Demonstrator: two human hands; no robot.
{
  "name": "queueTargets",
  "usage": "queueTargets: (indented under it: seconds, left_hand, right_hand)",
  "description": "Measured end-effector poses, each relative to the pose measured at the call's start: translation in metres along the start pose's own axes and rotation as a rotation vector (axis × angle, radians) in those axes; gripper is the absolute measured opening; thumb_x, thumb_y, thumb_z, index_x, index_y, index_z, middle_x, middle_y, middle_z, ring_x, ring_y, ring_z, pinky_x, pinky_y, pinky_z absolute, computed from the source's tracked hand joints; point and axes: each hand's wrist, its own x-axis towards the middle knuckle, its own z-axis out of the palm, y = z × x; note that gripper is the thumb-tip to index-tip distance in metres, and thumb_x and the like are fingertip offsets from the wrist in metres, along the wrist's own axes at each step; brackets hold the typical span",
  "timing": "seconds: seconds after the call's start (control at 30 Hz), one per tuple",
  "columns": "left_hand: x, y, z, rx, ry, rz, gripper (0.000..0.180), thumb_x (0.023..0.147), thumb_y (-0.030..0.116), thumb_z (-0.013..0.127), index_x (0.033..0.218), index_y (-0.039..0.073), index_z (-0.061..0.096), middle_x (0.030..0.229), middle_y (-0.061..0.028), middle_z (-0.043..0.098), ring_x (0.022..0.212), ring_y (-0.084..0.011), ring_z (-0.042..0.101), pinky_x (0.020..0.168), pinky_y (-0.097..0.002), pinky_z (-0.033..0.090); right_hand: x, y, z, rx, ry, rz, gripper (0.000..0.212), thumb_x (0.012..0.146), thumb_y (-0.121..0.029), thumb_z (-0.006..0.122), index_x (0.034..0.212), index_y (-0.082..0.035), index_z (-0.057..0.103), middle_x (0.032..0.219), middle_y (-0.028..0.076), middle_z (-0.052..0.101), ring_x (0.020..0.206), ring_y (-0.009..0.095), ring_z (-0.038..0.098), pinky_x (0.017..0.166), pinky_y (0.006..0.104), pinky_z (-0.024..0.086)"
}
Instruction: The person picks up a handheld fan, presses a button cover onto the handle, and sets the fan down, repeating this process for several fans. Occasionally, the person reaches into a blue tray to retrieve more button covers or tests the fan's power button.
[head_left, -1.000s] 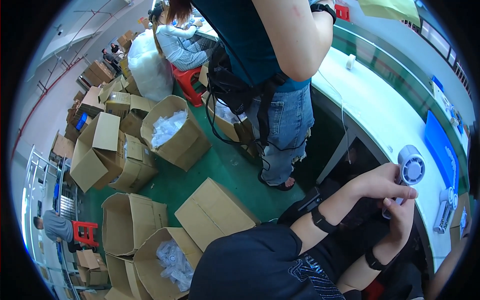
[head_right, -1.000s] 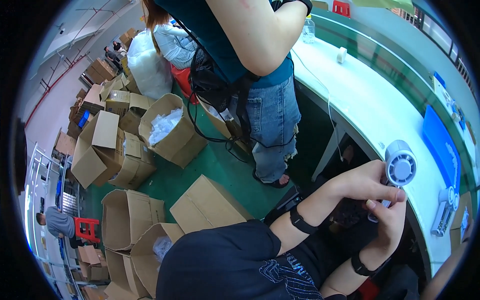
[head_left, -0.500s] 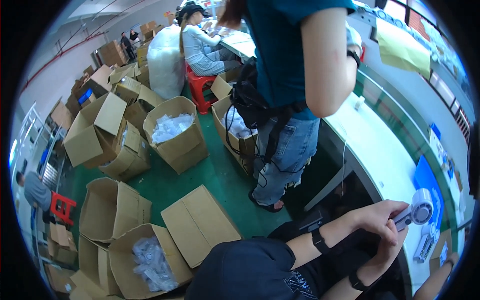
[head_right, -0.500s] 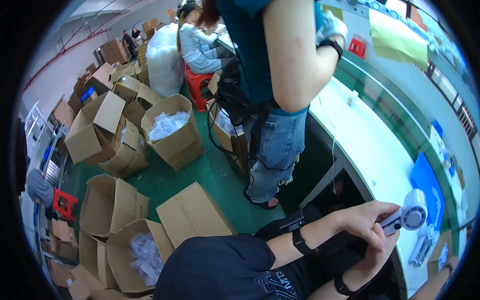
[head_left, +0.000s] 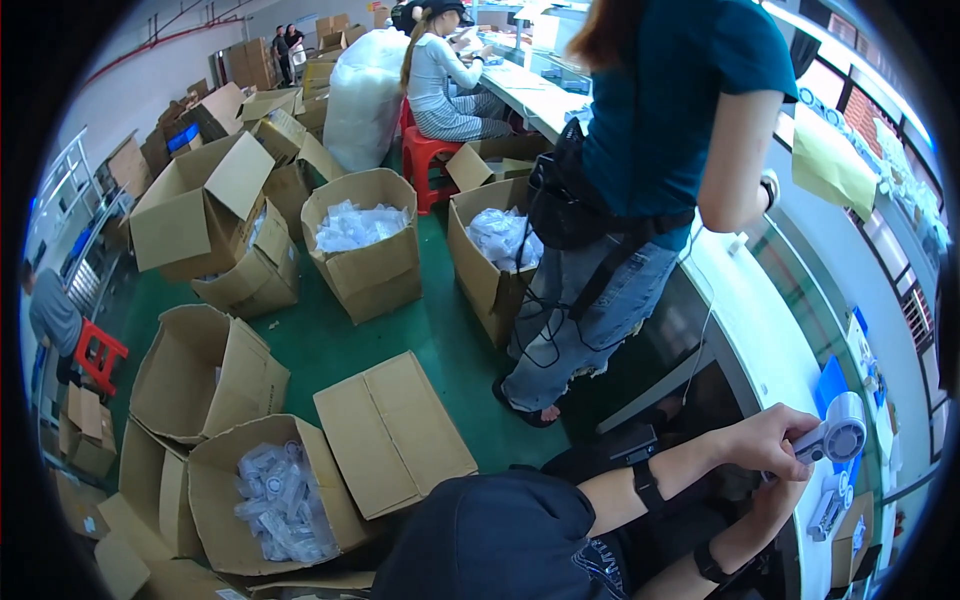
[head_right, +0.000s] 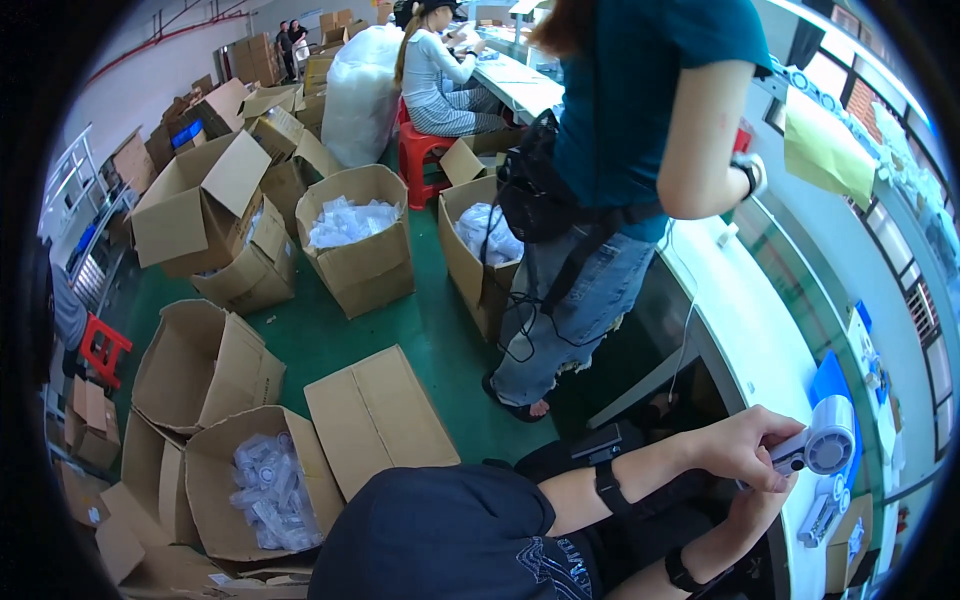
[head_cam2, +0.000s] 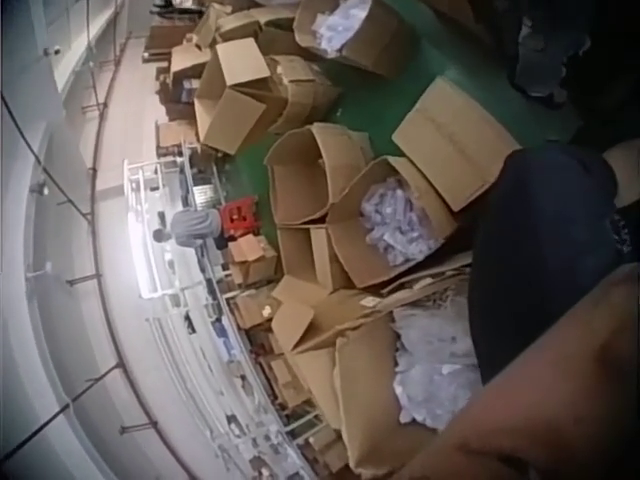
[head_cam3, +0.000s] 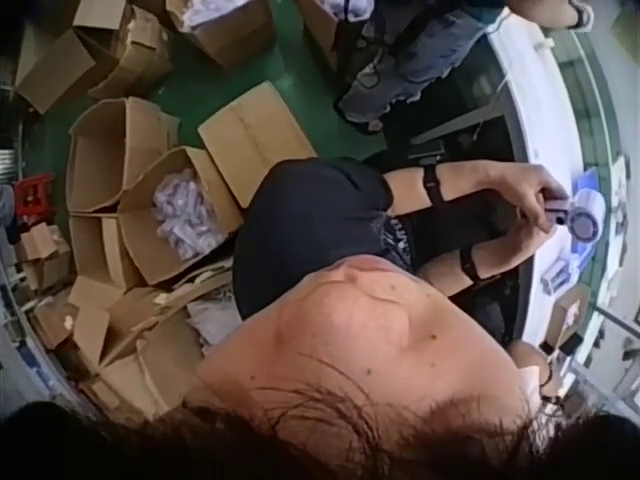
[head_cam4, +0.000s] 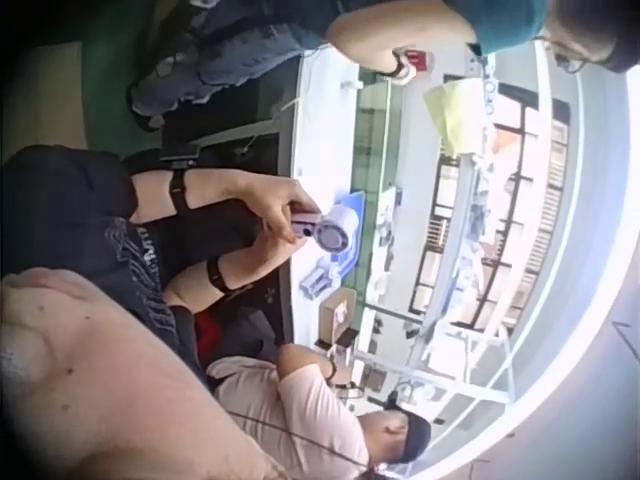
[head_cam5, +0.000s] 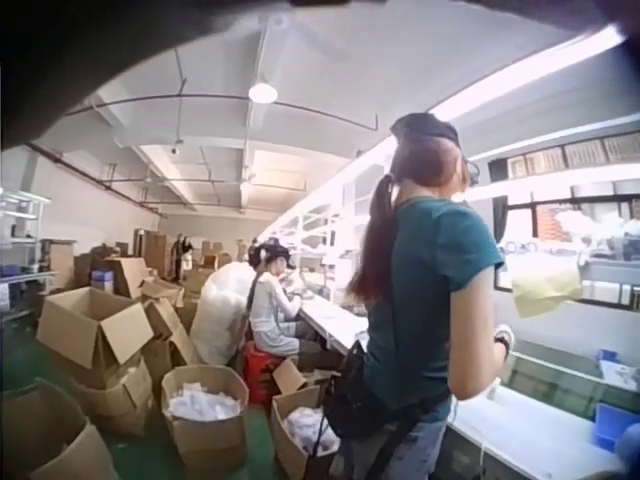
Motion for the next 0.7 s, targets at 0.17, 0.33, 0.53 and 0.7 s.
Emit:
queueTargets:
  seconds: [0.17, 0.33, 0.53, 0.7]
  left_hand:
    - [-0.01, 0.012, -0.004, 0.057, -0.011, 0.048, 0.053, 0.077, 0.032, 0.086, 0.114, -0.003, 0.07, 0.101, -0.01, 0.07, 0.089, -0.0165, 0.067, 0.081, -0.0327, 0.056]
    - [-0.03, 0.032, -0.011, -0.173, -0.051, -0.163, 0.042, 0.083, 0.027, 0.087, 0.108, -0.003, 0.072, 0.092, -0.0079, 0.07, 0.08, -0.0141, 0.066, 0.068, -0.0293, 0.055]
    - [-0.049, 0.063, -0.017, -0.005, 0.018, -0.32, 0.033, 0.085, 0.02, 0.087, 0.104, -0.003, 0.074, 0.085, -0.0064, 0.072, 0.069, -0.0126, 0.064, 0.059, -0.029, 0.053]
    - [-0.045, 0.038, -0.012, -0.045, 0.093, -0.294, 0.031, 0.086, 0.019, 0.086, 0.105, -0.003, 0.075, 0.09, -0.0083, 0.074, 0.074, -0.0125, 0.066, 0.063, -0.0301, 0.054]
  right_hand:
    - [-0.011, -0.013, 0.019, 0.027, 0.031, -0.037, 0.058, 0.091, -0.028, 0.081, 0.133, 0.002, 0.053, 0.112, 0.007, 0.065, 0.094, 0.015, 0.065, 0.078, 0.0275, 0.052]
    - [-0.027, -0.043, 0.025, -0.241, -0.231, 0.113, 0.058, 0.092, -0.028, 0.08, 0.132, 0.002, 0.052, 0.114, 0.008, 0.065, 0.091, 0.014, 0.064, 0.075, 0.0287, 0.05]
    - [-0.046, -0.035, 0.041, -0.082, -0.258, 0.087, 0.045, 0.098, -0.021, 0.074, 0.132, 0.002, 0.055, 0.113, 0.007, 0.065, 0.098, 0.017, 0.063, 0.088, 0.0294, 0.048]
    - [-0.049, -0.027, 0.038, 0.048, -0.195, 0.129, 0.044, 0.1, -0.019, 0.072, 0.133, 0.002, 0.054, 0.119, 0.008, 0.065, 0.107, 0.016, 0.061, 0.095, 0.0316, 0.046]
